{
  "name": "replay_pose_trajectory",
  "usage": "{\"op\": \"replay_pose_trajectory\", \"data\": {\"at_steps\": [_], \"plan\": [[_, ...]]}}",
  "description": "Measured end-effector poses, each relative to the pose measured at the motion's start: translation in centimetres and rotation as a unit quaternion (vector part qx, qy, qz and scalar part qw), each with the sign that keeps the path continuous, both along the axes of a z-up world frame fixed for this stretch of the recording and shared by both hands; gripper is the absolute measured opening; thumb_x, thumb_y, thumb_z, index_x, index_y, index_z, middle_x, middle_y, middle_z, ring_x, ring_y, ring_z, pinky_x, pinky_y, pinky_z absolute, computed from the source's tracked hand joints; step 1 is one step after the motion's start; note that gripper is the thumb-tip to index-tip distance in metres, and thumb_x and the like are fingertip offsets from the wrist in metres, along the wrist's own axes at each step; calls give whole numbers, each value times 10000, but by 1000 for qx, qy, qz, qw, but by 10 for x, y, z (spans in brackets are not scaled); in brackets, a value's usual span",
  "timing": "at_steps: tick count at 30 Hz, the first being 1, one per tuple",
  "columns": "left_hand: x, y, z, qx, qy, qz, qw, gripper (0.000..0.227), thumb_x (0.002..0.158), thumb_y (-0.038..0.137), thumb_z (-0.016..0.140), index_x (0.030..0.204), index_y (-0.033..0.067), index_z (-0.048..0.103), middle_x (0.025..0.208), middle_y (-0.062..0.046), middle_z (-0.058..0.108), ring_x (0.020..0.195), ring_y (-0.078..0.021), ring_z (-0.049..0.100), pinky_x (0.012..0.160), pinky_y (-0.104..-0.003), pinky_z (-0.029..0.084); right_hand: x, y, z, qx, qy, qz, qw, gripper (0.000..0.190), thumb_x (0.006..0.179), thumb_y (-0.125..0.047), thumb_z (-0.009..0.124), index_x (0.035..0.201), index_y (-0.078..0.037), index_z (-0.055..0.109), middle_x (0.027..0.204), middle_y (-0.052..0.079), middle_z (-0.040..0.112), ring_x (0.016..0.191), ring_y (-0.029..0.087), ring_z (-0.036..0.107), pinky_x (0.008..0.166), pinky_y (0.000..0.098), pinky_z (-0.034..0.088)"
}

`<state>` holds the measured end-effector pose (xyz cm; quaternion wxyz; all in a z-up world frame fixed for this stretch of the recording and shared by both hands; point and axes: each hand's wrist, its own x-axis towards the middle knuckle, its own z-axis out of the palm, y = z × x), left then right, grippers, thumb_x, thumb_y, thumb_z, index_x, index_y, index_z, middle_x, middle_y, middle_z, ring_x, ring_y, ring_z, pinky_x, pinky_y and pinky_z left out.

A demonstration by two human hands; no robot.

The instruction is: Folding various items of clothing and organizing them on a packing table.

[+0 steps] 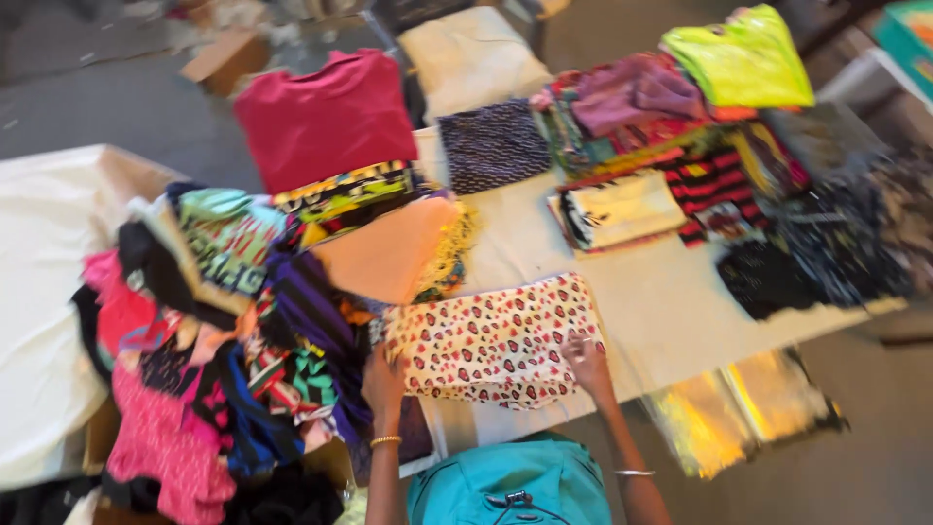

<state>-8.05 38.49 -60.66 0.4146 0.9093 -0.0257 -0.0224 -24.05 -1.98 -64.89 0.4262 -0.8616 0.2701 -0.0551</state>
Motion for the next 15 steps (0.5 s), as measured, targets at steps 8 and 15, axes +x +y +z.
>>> {"op": "replay_pose_trajectory", "data": {"at_steps": [8,15], "plan": [[18,8,-19,213,-3,83,973,844,764,581,832,1279,18,472,1179,-263,602,1040,-481,612,742,-566,559,-30,-66,-74,3,-23,-195,981,708,851,-461,768,1289,35,515,1046,214,745,899,310,756,792,399,588],[43,19,-17,217,259,60,939,899,688,688,860,1230,8,632,1232,-250,689,1142,-439,662,986,-570,531,7,-52,-74,-41,89,-128,987,528,771,-475,849,888,8,671,798,172,697,734,312,702,704,441,568]]}}
